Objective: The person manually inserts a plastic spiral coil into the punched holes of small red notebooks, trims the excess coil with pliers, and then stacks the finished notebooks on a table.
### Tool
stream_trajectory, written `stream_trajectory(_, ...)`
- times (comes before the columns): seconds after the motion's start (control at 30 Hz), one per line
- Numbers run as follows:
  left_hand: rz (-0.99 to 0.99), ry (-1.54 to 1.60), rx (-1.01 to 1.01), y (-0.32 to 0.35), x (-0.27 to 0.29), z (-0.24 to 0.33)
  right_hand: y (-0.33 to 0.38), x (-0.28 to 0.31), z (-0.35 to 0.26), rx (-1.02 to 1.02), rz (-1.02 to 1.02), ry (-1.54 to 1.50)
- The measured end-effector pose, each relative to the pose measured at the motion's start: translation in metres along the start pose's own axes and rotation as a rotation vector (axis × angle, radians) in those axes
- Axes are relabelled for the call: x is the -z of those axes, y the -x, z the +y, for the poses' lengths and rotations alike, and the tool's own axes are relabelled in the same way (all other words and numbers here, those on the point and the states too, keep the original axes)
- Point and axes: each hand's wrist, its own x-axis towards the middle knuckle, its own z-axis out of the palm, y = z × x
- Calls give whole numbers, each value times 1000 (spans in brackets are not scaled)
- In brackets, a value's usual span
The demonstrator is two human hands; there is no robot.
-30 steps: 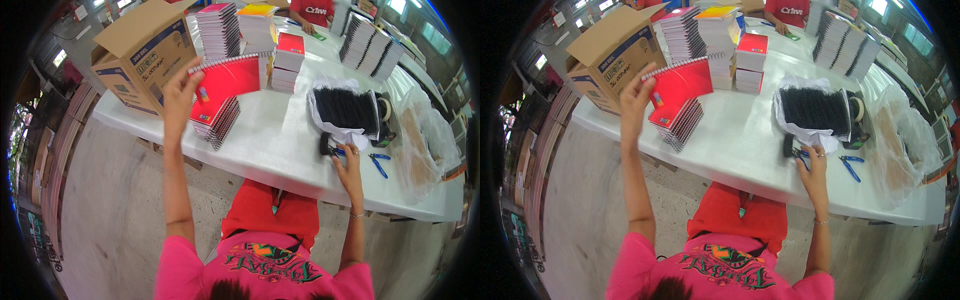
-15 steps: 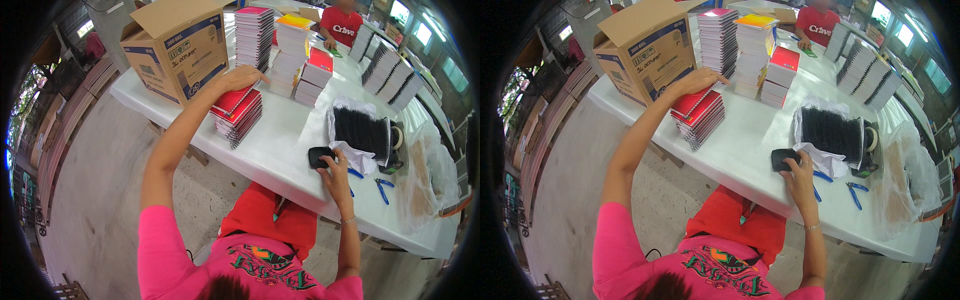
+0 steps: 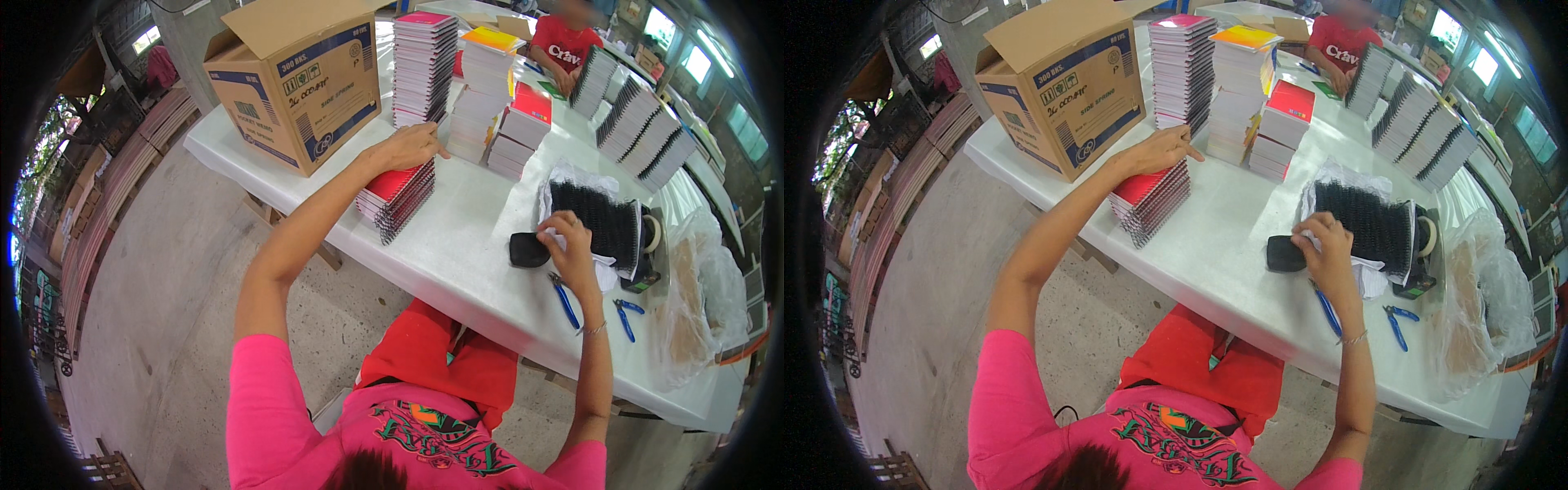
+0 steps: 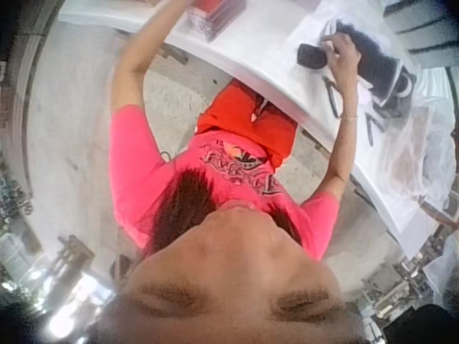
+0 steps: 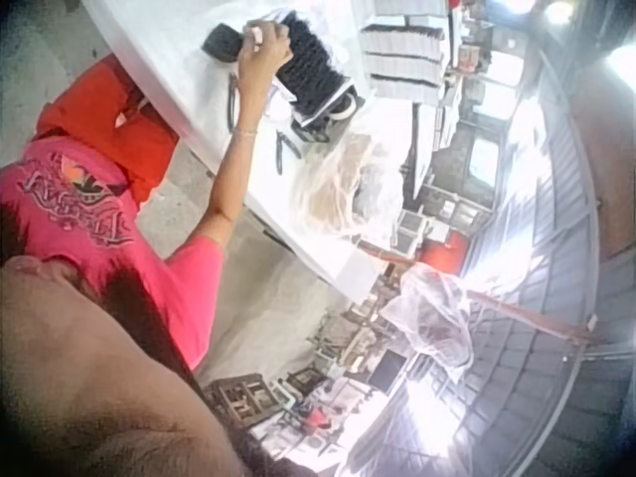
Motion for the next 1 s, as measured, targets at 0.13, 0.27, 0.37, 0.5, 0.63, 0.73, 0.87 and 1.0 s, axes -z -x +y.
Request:
stream_trajectory(0.13, 84, -112, -32, 5, -10, -9, -58, 7, 18, 25, 28, -226)
stream_trajectory(0.27, 77, -61, -12, 3, -11, -14, -130, 0, 49, 1, 188, -387)
stream_trajectory(0.37, 82, -90, -39, 0, -14, -5, -173, -12, 68, -213, 416, -450)
stream_trajectory(0.5, 60, -147, -24, 0, -13, -6, -219, -33, 67, -416, 499, -418)
stream_trajectory(0.63, 68, -140, -35, -3, -12, 2, -234, -30, 99, -465, 308, -352)
stream_trajectory(0.73, 26, -196, 36, 17, -5, -11, -236, -41, 74, -513, 173, -560)
stream_trajectory(0.87, 151, -189, 7, -1, 1, 21, -226, -21, 107, -408, 429, -623)
stream_trajectory(1.0, 443, 122, -85, -1, 3, 66, -188, -27, 60, -269, 706, -951)
